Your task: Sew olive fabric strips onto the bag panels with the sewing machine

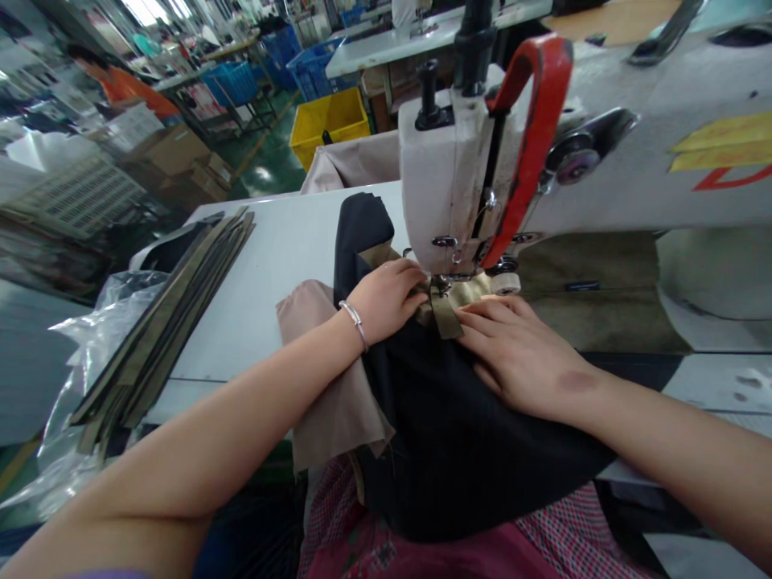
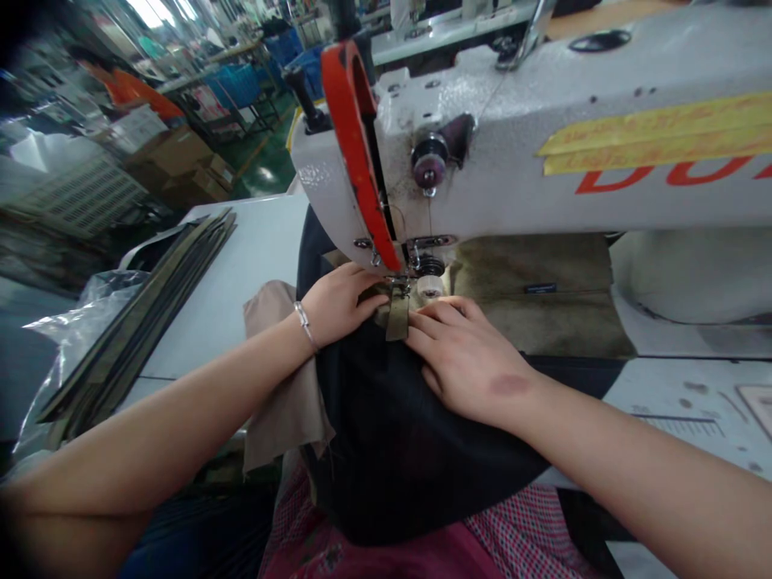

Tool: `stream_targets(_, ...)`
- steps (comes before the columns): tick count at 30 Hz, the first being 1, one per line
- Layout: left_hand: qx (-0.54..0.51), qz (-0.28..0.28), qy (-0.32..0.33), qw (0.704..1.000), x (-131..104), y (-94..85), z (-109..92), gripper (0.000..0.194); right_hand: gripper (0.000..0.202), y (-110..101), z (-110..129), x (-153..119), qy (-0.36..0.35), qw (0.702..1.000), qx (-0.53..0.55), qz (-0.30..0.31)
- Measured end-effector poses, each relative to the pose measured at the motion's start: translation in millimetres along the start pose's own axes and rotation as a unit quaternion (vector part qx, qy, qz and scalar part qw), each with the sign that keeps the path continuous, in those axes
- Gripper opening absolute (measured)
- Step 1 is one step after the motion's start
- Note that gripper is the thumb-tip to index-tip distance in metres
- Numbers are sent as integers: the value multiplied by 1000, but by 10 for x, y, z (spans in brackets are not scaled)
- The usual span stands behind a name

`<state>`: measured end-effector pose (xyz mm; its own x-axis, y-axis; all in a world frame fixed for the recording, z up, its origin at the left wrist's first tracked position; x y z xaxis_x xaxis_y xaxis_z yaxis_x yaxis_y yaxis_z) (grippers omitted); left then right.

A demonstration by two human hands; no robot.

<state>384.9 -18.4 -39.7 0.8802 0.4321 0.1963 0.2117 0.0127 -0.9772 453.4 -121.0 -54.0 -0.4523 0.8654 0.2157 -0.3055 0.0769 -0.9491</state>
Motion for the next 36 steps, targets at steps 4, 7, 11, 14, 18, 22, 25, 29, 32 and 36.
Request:
stream_targets(4,-57,18,74,995,-194,-121,-388,37,24,-11,4,-16,-6,1000,10,-3)
stream_targets(7,-107,26,50,993,-240,-82,-409,32,26,-16,18,-34,-11,1000,19,3)
stream_targets(11,-165,-17,-5,986,-155,-10,-215,25,34,-52,10,-71,-3,1000,17,-4)
stream_targets(14,-162,-26,-49,985,-90,15,-96,32,34,-64,0,-83,1,1000,20,-5)
stream_targets(18,-147,-14,-70,987,-39,-3,-82,39,33,-68,-3,-70,-2,1000,24,-2)
stream_targets(22,-155,-13,-72,985,-27,-20,-97,39,34,-76,-2,-57,-1,1000,25,0)
stream_targets(25,-167,-13,-79,983,-31,-13,-92,40,33,-78,4,-59,-2,1000,25,0)
stream_targets(29,-166,-8,-79,983,-18,-2,-93,43,34,-63,5,-67,-2,1000,25,5)
stream_targets(32,-163,-6,-75,984,-6,10,-98,43,33,-57,1,-69,1,1000,26,7)
stream_targets(36,-124,-23,-25,992,-46,-5,-216,35,31,-68,0,-70,-2,999,35,0)
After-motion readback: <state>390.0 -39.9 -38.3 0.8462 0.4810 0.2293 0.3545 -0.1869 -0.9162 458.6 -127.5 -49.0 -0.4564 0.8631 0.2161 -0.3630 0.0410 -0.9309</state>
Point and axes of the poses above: each hand's wrist, its own x-axis towards the middle knuckle, its own y-axis out of the palm, z = x × y, the point moved 9 cm from there along x, towards the middle knuckle, and after that the axes turned 4 degrees about x, right-handed, at the moved point
